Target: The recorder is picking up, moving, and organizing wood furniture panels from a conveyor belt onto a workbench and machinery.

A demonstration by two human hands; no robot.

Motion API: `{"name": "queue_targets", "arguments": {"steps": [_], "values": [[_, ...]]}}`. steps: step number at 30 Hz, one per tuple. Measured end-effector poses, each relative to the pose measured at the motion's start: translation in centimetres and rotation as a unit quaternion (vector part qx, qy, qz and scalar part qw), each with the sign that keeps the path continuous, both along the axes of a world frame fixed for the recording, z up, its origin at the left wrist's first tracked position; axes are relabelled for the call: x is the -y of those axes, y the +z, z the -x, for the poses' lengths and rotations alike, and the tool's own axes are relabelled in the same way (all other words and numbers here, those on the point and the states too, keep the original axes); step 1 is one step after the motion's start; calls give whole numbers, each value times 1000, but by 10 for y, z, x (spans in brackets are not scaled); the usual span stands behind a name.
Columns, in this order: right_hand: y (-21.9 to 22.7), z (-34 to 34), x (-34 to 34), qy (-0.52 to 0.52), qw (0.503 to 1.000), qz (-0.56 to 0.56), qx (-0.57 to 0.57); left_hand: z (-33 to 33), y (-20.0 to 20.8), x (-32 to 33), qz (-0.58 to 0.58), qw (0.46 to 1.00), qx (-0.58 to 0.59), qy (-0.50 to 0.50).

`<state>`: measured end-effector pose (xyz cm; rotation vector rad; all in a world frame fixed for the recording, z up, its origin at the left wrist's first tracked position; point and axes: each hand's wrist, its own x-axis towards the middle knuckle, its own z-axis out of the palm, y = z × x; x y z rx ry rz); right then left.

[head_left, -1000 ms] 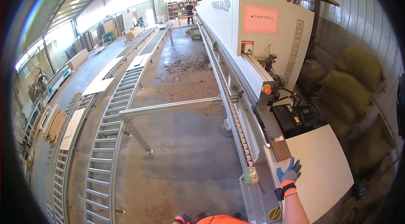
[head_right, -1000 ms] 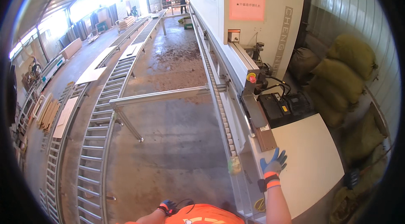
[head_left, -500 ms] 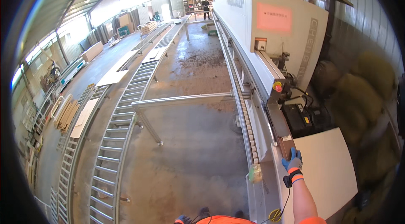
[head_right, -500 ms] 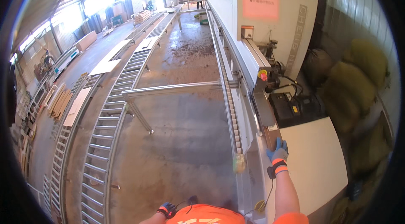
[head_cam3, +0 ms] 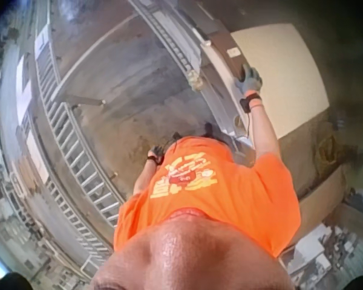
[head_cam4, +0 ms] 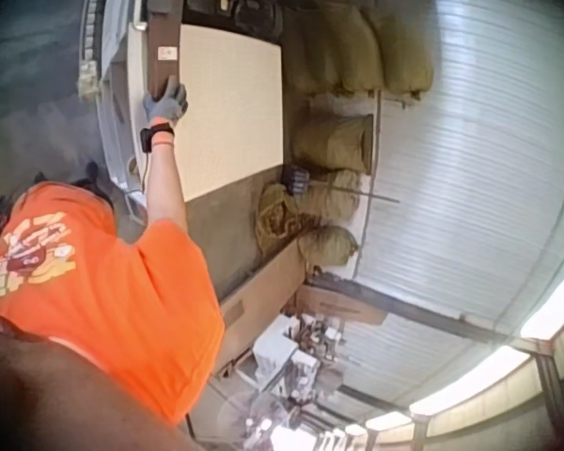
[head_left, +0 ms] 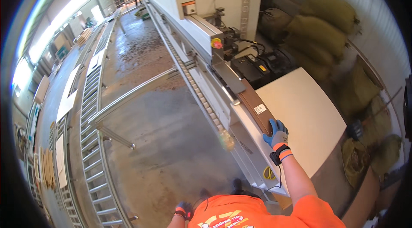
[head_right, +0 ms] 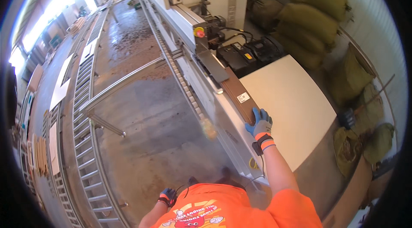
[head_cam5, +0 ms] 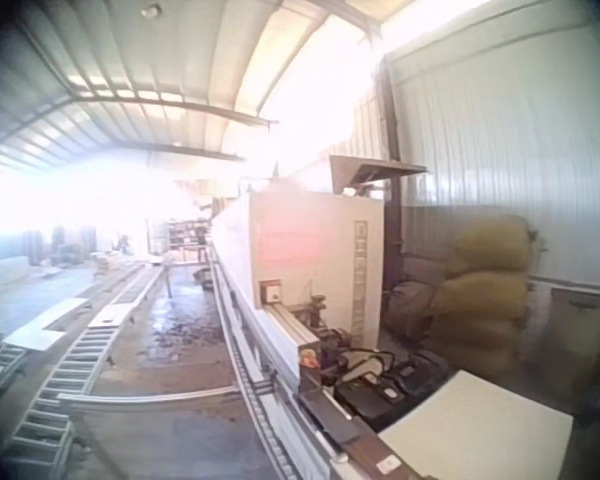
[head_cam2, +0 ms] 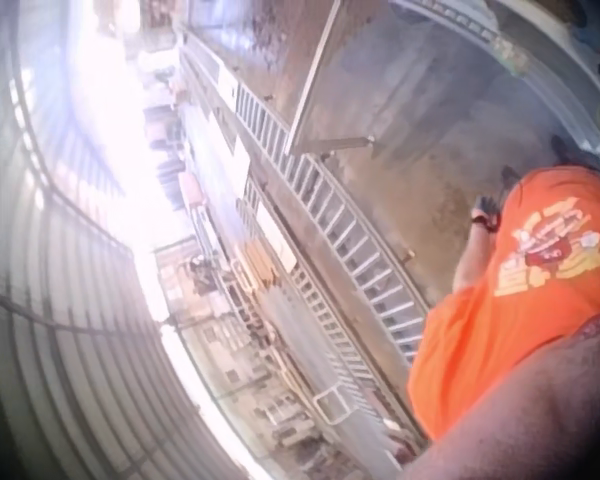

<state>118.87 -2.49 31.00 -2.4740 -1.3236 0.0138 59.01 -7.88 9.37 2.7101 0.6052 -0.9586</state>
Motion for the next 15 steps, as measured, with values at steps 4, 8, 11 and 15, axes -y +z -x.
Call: {"name": "queue_targets", "arguments": {"steps": [4,8,11,15], "values": [[-1,0,51,-64,997,27,24,-11,-25,-27,21,993,-77,-90],[-7,-12,107,-118,992,32,42,-22,-42,-48,45,984,-91,-146],[-14,-14,143,-157,985,42,51,-16,-50,-66,42,988,-55,-137],[-7,-23,219,-244,965,71,61,-73,-30,-72,4,937,-105,-332]]}}
